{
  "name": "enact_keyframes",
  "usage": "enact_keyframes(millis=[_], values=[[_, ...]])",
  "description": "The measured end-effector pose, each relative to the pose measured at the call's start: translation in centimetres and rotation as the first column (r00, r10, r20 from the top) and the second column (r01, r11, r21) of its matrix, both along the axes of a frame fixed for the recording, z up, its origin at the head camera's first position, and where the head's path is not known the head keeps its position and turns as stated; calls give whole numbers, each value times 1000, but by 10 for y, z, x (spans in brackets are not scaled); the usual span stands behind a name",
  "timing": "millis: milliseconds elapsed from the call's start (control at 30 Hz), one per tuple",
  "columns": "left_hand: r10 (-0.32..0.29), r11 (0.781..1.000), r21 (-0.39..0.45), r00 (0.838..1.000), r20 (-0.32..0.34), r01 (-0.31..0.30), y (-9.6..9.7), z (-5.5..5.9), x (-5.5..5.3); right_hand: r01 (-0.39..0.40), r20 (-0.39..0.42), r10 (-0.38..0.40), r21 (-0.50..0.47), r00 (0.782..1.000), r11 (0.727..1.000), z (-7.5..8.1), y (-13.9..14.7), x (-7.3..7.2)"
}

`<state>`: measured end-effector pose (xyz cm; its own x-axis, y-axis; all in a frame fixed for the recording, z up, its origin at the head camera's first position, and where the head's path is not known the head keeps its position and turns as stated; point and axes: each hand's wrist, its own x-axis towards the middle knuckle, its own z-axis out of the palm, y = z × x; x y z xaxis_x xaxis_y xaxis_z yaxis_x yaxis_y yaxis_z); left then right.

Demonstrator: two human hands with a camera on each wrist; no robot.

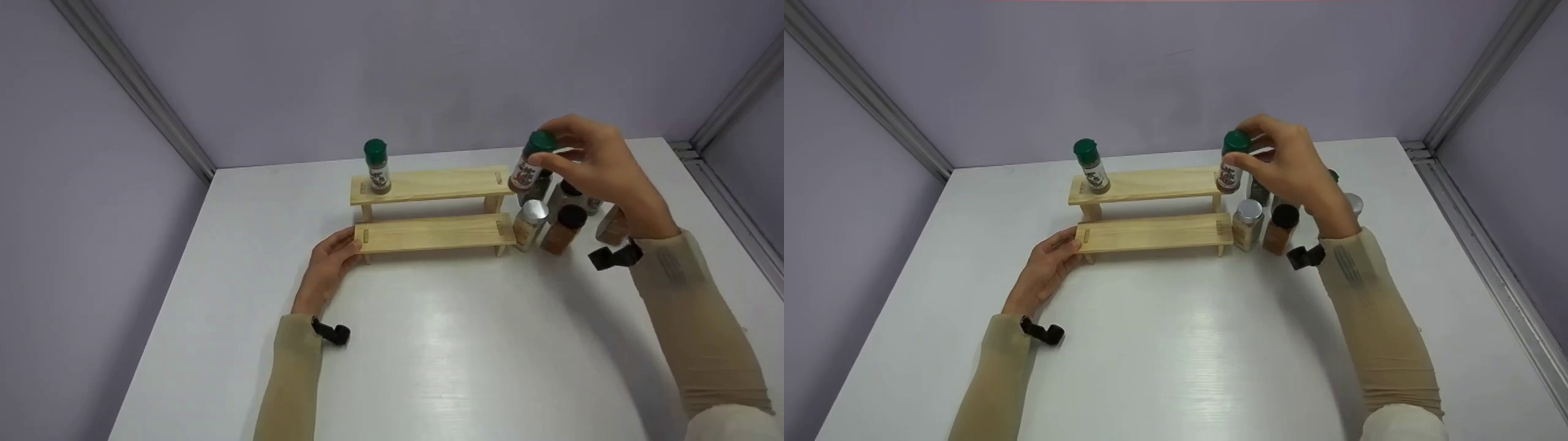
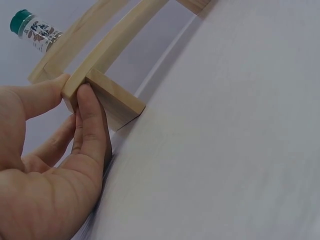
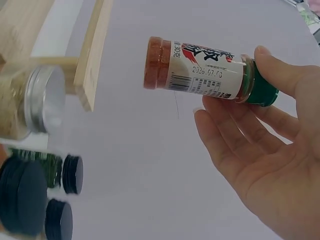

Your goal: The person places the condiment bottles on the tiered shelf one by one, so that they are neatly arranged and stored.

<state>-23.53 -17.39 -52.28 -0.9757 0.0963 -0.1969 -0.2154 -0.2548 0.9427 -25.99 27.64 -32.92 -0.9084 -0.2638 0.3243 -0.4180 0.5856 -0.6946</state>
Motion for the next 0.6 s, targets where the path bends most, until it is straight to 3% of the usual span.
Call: enact_keyframes(millis=[200,400,600], values=[[1,1000,4,1000,-5,-1,0,-4,0,-59,-1,59,-37,998,998,6,-27,-18],[15,1000,3,1000,16,-15,-1,-9,7,-122,2,122,-50,993,991,-1,-60,-32],[7,1000,15,1000,0,-7,-1,-8,6,-162,38,164,-64,986,985,-4,-92,-46]])
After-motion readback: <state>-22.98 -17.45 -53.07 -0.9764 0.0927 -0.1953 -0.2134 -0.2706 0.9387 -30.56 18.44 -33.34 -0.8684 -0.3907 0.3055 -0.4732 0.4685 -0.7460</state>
